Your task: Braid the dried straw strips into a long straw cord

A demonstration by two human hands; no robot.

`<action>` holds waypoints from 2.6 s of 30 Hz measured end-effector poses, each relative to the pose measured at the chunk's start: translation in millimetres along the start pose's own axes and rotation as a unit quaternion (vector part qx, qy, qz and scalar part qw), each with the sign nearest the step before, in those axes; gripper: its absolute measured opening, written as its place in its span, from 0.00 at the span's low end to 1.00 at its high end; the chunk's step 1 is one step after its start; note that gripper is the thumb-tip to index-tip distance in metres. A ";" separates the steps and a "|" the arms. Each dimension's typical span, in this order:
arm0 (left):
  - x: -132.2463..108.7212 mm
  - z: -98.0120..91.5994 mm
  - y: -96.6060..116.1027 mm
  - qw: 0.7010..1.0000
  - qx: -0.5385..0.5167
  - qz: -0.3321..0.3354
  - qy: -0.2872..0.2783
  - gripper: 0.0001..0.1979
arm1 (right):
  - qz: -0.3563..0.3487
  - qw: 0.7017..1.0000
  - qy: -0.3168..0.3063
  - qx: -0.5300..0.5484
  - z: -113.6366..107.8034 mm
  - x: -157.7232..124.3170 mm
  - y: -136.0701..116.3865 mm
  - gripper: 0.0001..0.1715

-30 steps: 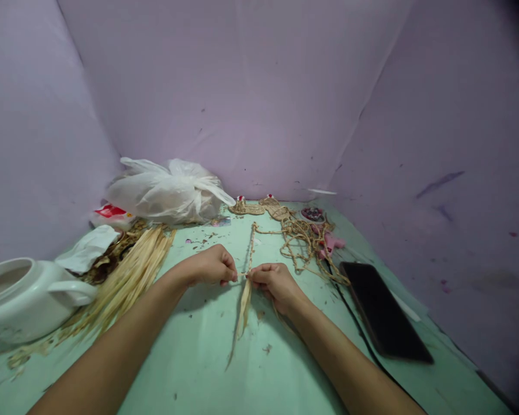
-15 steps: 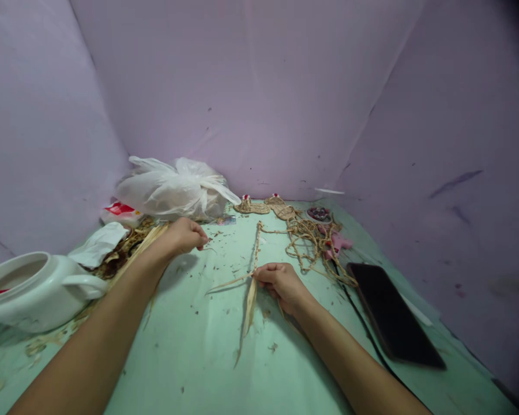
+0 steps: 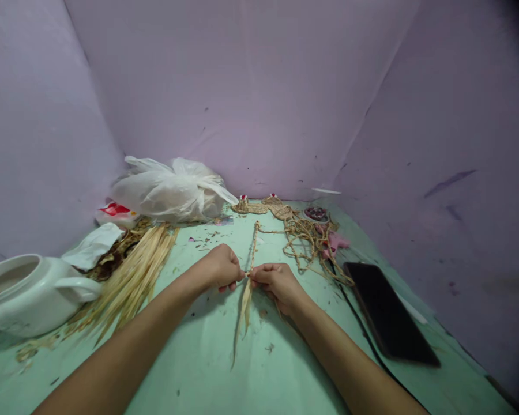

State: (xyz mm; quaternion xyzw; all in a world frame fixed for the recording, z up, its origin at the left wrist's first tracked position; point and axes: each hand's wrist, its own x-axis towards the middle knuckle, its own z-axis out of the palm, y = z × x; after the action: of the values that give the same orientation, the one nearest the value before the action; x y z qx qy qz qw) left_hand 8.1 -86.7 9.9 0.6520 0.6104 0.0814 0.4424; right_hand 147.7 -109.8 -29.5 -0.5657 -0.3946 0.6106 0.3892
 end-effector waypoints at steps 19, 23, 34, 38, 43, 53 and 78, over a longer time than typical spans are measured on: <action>4.9 10.2 3.3 0.961 -0.270 -0.024 -0.059 0.04 | -0.001 0.995 -0.068 0.074 -4.5 -0.4 -2.3 0.09; 10.6 16.8 -3.2 0.949 -0.281 -0.014 -0.140 0.05 | -0.043 0.992 -0.119 0.022 -12.3 4.3 -1.7 0.09; 16.3 28.6 -7.7 0.993 -0.036 0.087 0.074 0.06 | -0.219 0.904 0.032 -0.365 -9.5 1.9 5.3 0.11; 18.7 38.6 -11.6 0.994 -0.062 0.069 0.063 0.06 | -0.208 0.837 0.079 -0.500 -8.7 -13.9 -5.5 0.11; 12.6 45.4 -6.3 0.991 -0.114 0.033 0.067 0.06 | -0.158 0.811 0.074 -0.559 -1.0 -31.1 -15.6 0.11; 9.1 22.6 -6.5 0.970 -0.238 0.011 -0.054 0.03 | -0.132 0.798 -0.052 -0.586 21.1 -65.8 -25.8 0.20; 9.1 15.5 -10.0 0.998 -0.006 0.055 0.004 0.07 | -0.015 0.991 0.005 -0.130 -5.3 -5.0 0.5 0.04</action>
State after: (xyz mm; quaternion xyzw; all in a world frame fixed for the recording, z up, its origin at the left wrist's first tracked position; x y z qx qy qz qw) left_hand 13.1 -87.6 -10.0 0.6816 0.5749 0.1121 0.4385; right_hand 153.3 -114.3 -28.3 -0.6082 -0.4773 0.5455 0.3237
